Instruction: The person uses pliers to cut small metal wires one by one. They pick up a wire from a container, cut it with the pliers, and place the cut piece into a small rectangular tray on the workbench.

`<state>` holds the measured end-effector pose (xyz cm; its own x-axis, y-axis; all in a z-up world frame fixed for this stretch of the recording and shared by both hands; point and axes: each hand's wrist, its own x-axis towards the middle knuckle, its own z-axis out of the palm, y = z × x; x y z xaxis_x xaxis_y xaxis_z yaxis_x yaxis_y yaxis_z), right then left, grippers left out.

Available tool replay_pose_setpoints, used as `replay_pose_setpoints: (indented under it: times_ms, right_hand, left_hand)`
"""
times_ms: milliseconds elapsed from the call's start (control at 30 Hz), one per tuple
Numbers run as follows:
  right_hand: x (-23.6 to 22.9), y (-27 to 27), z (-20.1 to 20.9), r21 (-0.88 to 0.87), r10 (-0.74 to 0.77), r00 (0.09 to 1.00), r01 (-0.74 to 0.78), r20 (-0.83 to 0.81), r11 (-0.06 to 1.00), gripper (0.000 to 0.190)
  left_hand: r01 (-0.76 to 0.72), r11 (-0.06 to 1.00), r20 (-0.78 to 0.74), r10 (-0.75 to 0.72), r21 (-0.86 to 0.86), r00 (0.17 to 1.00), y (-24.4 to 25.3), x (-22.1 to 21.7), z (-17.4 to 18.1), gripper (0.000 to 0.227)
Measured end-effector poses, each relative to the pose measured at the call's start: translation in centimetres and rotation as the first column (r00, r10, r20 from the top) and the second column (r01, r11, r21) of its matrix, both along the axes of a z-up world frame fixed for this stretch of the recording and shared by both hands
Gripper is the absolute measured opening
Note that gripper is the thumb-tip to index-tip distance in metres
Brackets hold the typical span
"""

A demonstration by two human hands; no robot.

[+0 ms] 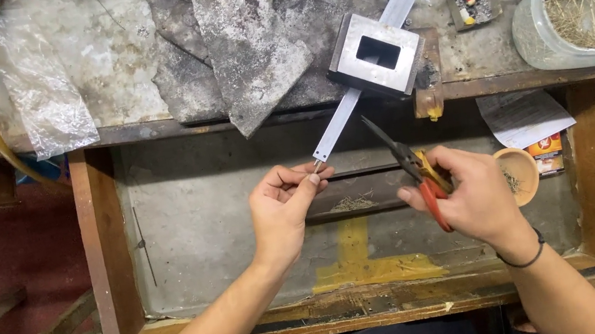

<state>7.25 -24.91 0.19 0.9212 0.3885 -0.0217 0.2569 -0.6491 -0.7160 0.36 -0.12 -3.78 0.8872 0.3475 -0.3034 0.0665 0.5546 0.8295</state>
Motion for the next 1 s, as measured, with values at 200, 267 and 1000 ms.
replay_pose_setpoints:
  times_ms: [200, 267, 1000]
  right_hand:
    - [0.1, -0.9, -3.2, 0.087, 0.219, 0.905, -0.200, -0.364, 0.976, 0.032]
    - [0.0, -0.8, -3.1, 0.083, 0.266, 0.884, -0.254, -0.384, 0.964, 0.032]
    - [0.2, 0.1, -4.4, 0.276, 0.413, 0.669, -0.307, -0.619, 0.911, 0.034]
  left_hand:
    - [0.006, 1.000, -0.005, -0.006, -0.004, 1.000, 0.0, 0.0, 0.2, 0.010]
    - [0.005, 1.000, -0.002, -0.005, -0.010, 1.000, -0.1, 0.0, 0.2, 0.010]
    - [0.034, 0.999, 0.005, -0.034, 0.011, 0.999, 0.2, 0.2, 0.5, 0.010]
